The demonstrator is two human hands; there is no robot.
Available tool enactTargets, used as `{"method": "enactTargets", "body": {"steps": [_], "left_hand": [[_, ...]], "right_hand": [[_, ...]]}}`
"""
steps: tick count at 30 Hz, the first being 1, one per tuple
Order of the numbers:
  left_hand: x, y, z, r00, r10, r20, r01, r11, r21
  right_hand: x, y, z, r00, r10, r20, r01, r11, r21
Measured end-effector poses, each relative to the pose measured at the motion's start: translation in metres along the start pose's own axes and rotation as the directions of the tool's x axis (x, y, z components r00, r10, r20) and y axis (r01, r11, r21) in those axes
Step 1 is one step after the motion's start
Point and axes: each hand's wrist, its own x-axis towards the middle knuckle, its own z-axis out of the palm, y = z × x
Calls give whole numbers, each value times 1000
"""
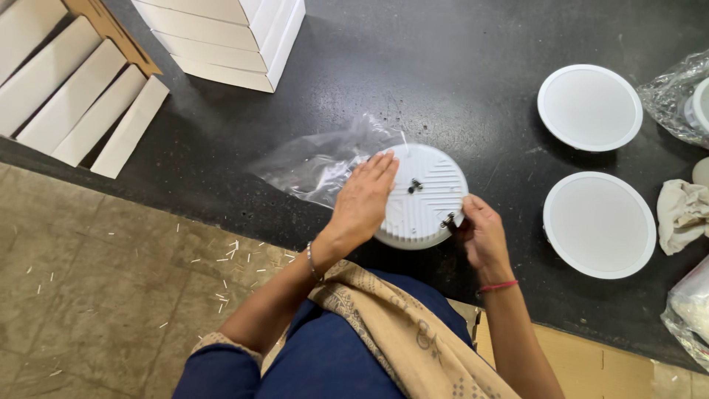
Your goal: The person places a white circular LED fixture into a white cardboard box, closes the box, and stacks it with other boxes. Then the person wipes the surface of several LED fixtures with a cloth and wraps each fixture individually in a clear plastic bag, sealing the bags by hand.
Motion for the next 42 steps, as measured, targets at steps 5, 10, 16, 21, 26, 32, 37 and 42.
{"method": "enactTargets", "body": {"steps": [5, 10, 16, 21, 26, 32, 37, 42], "left_hand": [[-3, 12, 8, 997, -37, 70, 45, 992, -121], [0, 6, 4, 998, -69, -5, 68, 988, -136], [8, 10, 10, 998, -35, 50, 44, 978, -205], [-7, 8, 10, 999, -32, -3, 31, 982, -185], [-3, 1, 15, 999, 9, -33, -15, 979, -202], [0, 26, 25, 994, 63, -84, -88, 936, -339], [-8, 33, 7, 992, 85, -92, -118, 888, -445], [-18, 48, -1, 990, 116, -80, -141, 813, -565]], "right_hand": [[5, 11, 19, 999, -8, 53, 4, 997, 82], [-4, 1, 27, 1000, 2, 21, -2, 1000, -31], [-2, 14, 29, 988, 108, 110, -108, 994, 0], [3, 16, 20, 1000, -15, 27, 12, 994, 112], [-9, 3, 29, 999, -21, -29, 21, 1000, 6], [-13, 0, 55, 1000, -19, -12, 19, 997, 71], [-5, 1, 52, 993, -71, -98, 72, 997, 4], [15, 12, 62, 994, -100, -47, 101, 995, 5]]}}
